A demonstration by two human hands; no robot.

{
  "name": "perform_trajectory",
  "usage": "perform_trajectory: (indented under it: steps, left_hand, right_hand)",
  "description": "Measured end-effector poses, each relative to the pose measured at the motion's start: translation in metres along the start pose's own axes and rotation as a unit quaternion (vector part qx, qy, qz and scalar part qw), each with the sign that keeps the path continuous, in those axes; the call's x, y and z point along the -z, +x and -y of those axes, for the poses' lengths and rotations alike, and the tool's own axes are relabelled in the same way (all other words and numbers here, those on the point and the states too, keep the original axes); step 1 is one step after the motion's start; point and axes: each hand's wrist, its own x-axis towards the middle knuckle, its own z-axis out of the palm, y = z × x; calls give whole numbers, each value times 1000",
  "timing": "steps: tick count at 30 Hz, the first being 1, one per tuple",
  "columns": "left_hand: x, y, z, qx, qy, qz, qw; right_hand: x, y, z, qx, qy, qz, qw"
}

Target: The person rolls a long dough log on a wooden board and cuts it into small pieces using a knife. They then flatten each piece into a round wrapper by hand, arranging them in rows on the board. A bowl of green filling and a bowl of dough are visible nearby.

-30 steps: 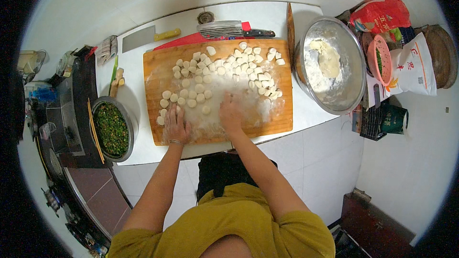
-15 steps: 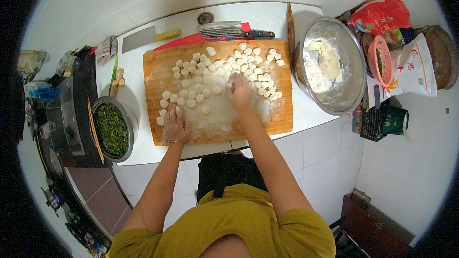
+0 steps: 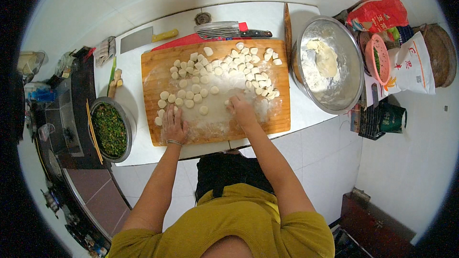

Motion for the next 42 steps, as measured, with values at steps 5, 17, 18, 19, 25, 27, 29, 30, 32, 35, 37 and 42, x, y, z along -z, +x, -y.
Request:
perform_trajectory:
  steps: [5, 17, 18, 19, 25, 27, 29, 30, 32, 35, 37, 42]
  left_hand:
    - [1, 1, -2, 6, 0, 7, 1000]
    - [-1, 0, 1, 5, 9, -1, 1000]
    - [-1, -1, 1, 6, 10, -2, 1000]
    - [-2, -1, 1, 5, 9, -5, 1000]
    - [-1, 0, 1, 2, 2, -8, 1000]
    - [-1, 1, 1, 1, 0, -12, 1000]
    - [-1, 1, -1, 5, 0, -6, 1000]
    - [0, 1, 0, 9, 1, -4, 1000]
    - [1, 0, 0, 13, 7, -5, 1000]
    - [-2, -1, -1, 11, 1, -2, 1000]
    - [-2, 1, 3, 8, 1, -3, 1000]
    - [-6, -3, 4, 2, 6, -4, 1000]
  right_hand:
    - [-1, -2, -1, -3, -39, 24, 999]
    - [0, 3, -7, 50, -75, 98, 991]
    - [4, 2, -3, 54, -68, 96, 992]
    - [6, 2, -1, 59, -61, 94, 992]
    - [3, 2, -14, 82, -56, 114, 988]
    - [1, 2, -17, 82, -64, 108, 989]
    - [3, 0, -15, 83, -59, 82, 991]
    - [11, 1, -2, 87, -51, 60, 993]
    - [17, 6, 18, 83, -52, -28, 995]
    - [-8, 19, 44, 38, -107, -168, 979]
    - [-32, 30, 57, -8, -166, -175, 971]
    - [-66, 40, 29, -27, -210, -141, 967]
